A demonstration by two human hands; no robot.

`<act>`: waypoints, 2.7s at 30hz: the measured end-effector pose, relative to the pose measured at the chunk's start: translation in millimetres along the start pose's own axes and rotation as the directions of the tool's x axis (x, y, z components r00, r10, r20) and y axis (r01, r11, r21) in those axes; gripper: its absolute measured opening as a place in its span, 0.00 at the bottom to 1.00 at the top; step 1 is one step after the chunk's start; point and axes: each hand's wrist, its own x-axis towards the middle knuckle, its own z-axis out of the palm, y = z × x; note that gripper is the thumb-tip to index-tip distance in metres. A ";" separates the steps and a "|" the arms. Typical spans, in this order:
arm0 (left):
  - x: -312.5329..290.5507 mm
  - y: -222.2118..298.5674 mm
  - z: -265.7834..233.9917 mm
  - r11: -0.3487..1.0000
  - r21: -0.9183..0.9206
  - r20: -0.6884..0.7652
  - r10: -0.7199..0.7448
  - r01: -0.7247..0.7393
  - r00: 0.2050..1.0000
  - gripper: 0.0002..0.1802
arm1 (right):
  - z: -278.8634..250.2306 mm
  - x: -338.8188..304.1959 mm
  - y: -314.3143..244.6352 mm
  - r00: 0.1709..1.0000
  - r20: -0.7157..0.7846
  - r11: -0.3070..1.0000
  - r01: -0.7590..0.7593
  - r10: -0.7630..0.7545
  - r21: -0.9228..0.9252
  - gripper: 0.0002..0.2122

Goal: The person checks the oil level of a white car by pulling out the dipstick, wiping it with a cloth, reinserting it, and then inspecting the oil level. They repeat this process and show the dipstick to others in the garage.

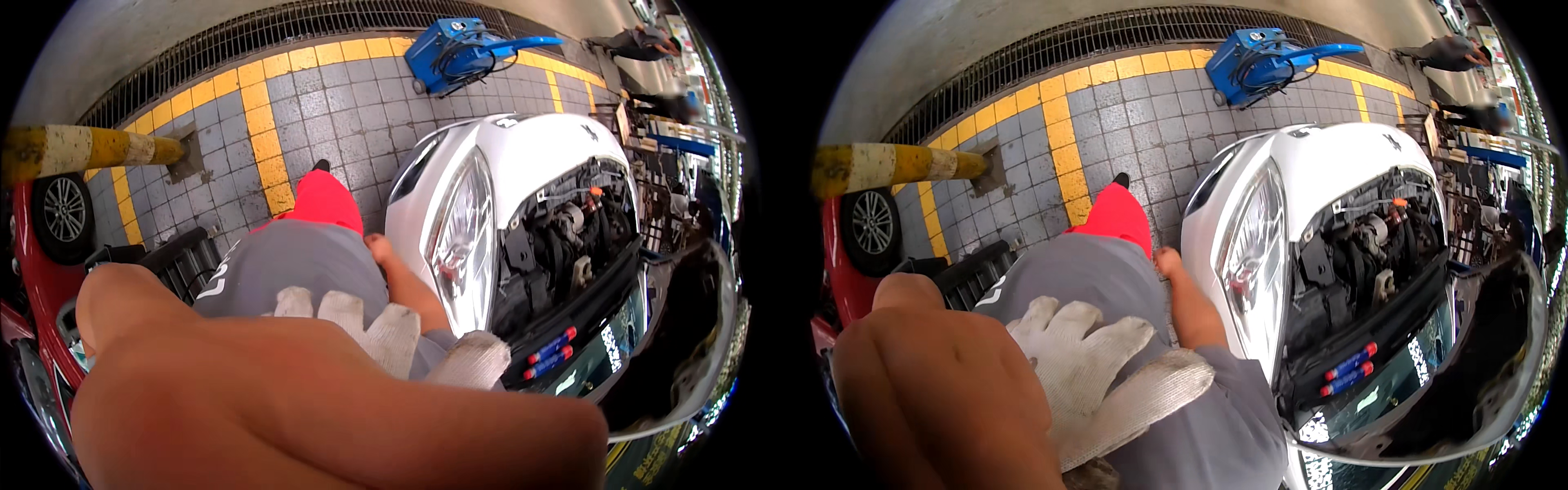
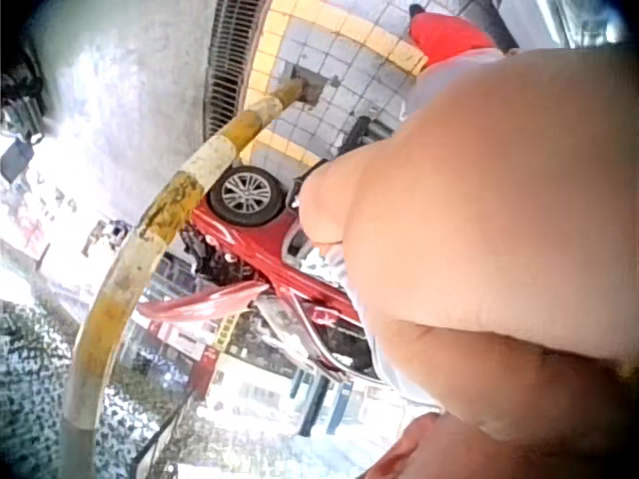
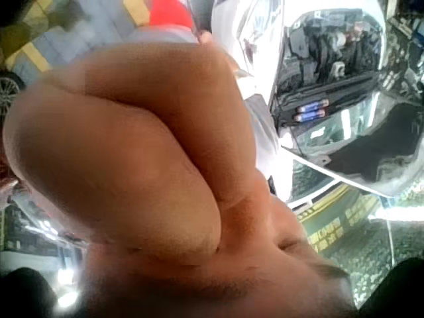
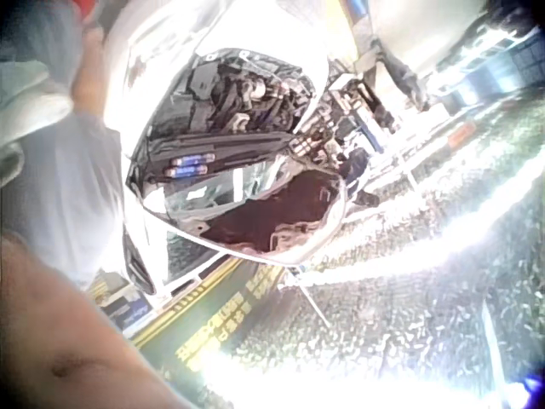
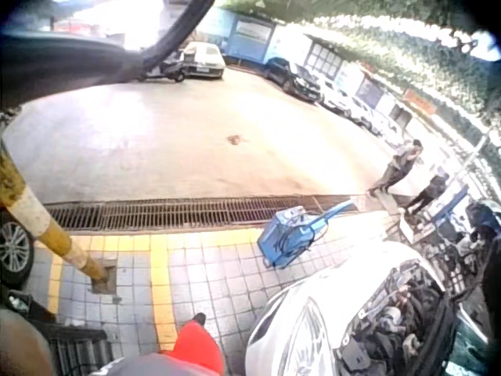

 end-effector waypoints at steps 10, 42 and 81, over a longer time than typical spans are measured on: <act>158.0 -83.2 -190.1 0.996 -0.085 0.040 0.016 -0.013 0.999 0.08 | -244.6 230.7 -232.8 0.989 -0.139 0.931 0.089 -0.042 0.355 0.13; 446.1 -540.0 -832.2 0.524 -0.418 -0.286 -0.851 0.742 0.440 0.17 | -558.3 699.8 -473.7 0.928 -0.355 0.974 -0.031 0.111 0.223 0.13; 1112.6 -1364.5 -827.5 0.510 0.778 0.427 -0.857 0.367 0.286 0.18 | -1169.4 875.7 -328.1 0.374 -0.679 0.521 0.443 0.631 0.729 0.11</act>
